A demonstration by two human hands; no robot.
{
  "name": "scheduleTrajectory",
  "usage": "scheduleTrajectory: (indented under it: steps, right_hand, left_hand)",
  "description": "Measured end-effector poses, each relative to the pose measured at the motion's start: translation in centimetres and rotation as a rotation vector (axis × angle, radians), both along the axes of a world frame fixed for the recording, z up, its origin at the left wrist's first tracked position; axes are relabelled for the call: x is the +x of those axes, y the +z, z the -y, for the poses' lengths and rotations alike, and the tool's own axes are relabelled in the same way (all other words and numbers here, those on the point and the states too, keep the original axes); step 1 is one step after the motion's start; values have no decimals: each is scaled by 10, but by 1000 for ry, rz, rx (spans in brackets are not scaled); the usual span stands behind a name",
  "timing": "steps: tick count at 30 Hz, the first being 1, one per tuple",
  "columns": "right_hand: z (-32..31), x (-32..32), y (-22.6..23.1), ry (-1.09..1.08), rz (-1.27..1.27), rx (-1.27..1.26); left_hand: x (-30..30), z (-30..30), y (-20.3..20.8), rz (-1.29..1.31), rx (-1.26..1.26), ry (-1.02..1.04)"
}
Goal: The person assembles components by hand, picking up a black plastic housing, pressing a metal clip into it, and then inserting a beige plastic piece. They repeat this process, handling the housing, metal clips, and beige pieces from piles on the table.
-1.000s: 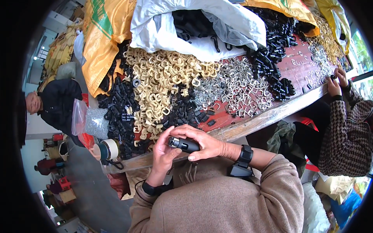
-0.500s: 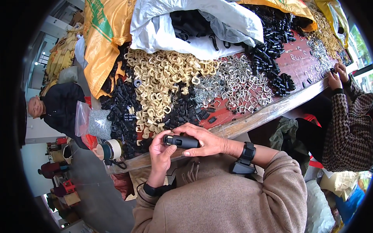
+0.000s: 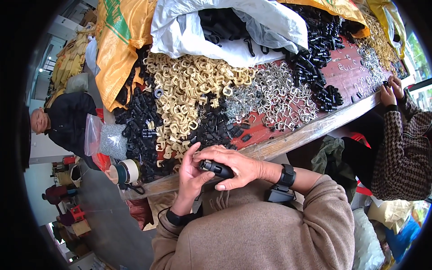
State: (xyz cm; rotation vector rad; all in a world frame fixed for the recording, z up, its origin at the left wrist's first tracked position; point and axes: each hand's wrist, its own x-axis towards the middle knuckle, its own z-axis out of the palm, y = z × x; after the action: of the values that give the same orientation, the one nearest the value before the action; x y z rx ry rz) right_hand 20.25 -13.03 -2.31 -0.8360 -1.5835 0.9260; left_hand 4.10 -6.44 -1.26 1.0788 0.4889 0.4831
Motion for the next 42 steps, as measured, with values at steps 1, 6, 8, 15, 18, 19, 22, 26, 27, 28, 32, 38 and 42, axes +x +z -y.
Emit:
scheduleTrajectory:
  steps: [1,6,8,15,18,19,22,26,27,28,32,38,42]
  right_hand:
    - [0,-1,-1,20,-43,-8]
    - [4,-2,-2,70,-137,-65]
    - [6,-2,-2,97,-232,-164]
    - [9,-8,-8,148,-610,-344]
    - [8,-8,-15,209,-771,-375]
    - [9,-8,-16,229,-823,-397]
    - [8,-8,-19,269,-930,-442]
    - [7,-8,-18,270,-902,-417]
    - [7,-8,-15,247,-863,-412]
    - [7,-7,-12,224,-824,-408]
    - [3,-2,-9,171,-571,-265]
    - [2,-2,-1,67,-319,-83]
    - [3,-2,-1,9,-245,-8]
  left_hand:
    - [-1,0,0,1,0,0]
    - [-3,2,2,-19,-2,-29]
    - [-4,3,3,-13,3,-35]
    - [-1,5,2,-52,25,-24]
    - [1,7,4,-78,51,-11]
    - [2,7,5,-92,70,-9]
    - [3,6,4,-97,115,-14]
    - [3,4,1,-74,159,-29]
    - [2,4,0,-72,150,-33]
    - [1,3,-1,-70,141,-37]
    - [-2,1,-7,-18,164,-54]
    - [-2,4,-7,43,113,-27]
    - [-2,4,-6,57,119,-31]
